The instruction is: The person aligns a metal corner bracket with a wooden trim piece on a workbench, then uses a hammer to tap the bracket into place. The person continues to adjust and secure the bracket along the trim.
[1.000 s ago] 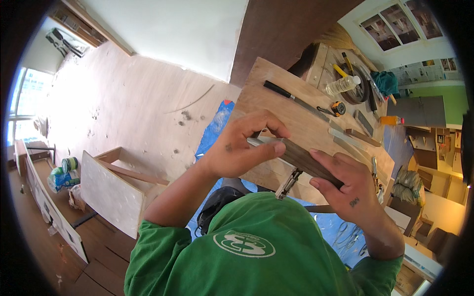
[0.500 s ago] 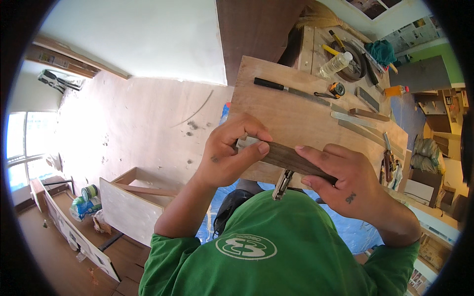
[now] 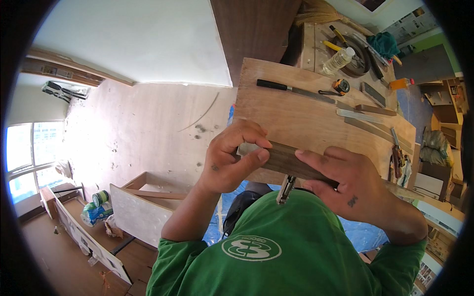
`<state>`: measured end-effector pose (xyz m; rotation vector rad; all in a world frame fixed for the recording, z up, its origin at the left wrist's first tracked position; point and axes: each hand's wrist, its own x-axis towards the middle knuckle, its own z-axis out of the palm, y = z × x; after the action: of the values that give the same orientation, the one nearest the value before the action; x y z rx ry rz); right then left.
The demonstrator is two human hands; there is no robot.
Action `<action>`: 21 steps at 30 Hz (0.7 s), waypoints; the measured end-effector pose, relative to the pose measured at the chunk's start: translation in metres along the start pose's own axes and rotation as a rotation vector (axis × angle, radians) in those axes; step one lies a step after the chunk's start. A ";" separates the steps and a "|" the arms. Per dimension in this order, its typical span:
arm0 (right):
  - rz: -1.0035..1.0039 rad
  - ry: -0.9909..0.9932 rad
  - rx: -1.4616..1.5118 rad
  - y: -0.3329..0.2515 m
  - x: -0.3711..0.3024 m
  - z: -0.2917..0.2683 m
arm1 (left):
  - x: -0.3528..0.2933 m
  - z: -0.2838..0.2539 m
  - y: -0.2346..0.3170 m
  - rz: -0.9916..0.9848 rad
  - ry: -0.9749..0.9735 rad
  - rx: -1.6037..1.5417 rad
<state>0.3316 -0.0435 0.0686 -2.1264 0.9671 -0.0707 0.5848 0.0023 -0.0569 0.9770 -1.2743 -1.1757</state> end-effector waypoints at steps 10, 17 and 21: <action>0.062 -0.026 -0.011 -0.002 0.000 -0.003 | 0.000 -0.001 -0.003 0.017 -0.004 0.004; 0.060 -0.006 -0.049 0.002 -0.009 -0.009 | -0.002 0.001 -0.002 -0.022 0.009 -0.034; 0.116 -0.039 0.024 0.011 -0.021 -0.017 | -0.001 0.001 -0.002 -0.006 0.017 -0.043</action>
<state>0.3038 -0.0453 0.0781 -2.0377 1.0592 0.0170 0.5834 0.0029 -0.0590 0.9579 -1.2282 -1.1925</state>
